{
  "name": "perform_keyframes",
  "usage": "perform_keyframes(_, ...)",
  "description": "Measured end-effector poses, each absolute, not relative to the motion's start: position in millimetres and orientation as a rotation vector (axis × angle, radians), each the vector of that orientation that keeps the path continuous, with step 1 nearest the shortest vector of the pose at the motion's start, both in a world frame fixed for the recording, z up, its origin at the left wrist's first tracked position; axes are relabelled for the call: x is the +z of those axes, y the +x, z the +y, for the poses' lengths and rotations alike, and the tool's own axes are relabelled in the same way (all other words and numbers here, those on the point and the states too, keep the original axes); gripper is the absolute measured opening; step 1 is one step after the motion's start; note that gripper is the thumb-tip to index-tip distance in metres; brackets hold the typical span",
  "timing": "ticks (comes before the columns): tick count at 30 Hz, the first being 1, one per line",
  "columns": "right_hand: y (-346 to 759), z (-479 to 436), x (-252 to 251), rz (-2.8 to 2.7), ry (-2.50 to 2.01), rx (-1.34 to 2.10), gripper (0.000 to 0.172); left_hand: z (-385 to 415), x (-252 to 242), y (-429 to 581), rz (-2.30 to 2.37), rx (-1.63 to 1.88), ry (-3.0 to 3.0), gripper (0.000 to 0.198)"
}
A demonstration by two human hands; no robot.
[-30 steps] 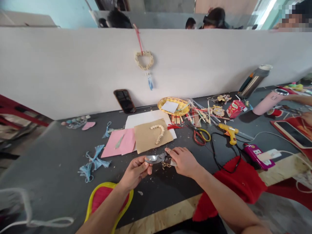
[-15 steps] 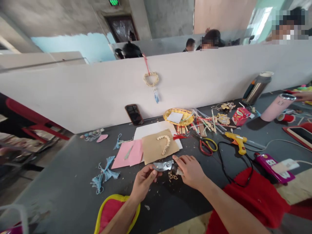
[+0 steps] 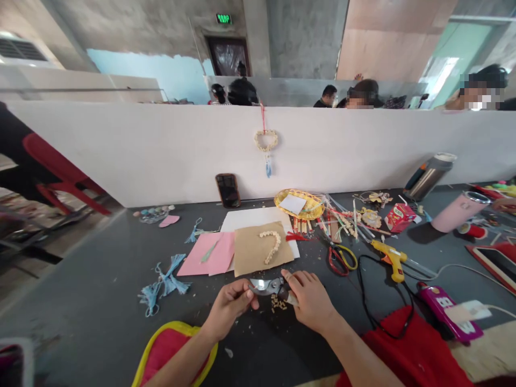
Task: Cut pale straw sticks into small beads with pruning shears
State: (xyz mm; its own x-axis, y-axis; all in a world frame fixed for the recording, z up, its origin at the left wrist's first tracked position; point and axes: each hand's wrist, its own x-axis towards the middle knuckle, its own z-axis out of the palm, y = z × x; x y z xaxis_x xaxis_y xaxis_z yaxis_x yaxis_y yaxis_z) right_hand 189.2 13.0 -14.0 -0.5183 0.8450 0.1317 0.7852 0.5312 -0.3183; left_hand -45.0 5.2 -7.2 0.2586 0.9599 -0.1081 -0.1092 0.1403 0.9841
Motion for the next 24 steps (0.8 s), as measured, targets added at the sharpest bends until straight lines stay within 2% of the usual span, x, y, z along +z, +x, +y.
perform_keyframes(9,191.6,11.6,-17.2,-2.479,-1.363,0.249,0.05,3.7,1.4,-41.0,0.933,0.993,1.024,0.045)
perform_keyframes(15,196.5,18.6,-17.5,-2.53,-1.282,0.228,0.054,5.5,-0.4,-41.7,0.836,0.926,0.99,0.043)
perform_keyframes(24,196.8,14.6,-16.8,-2.517,-1.314,0.245,0.047,6.0,-2.5,-41.0,0.802,0.927,0.944,0.039)
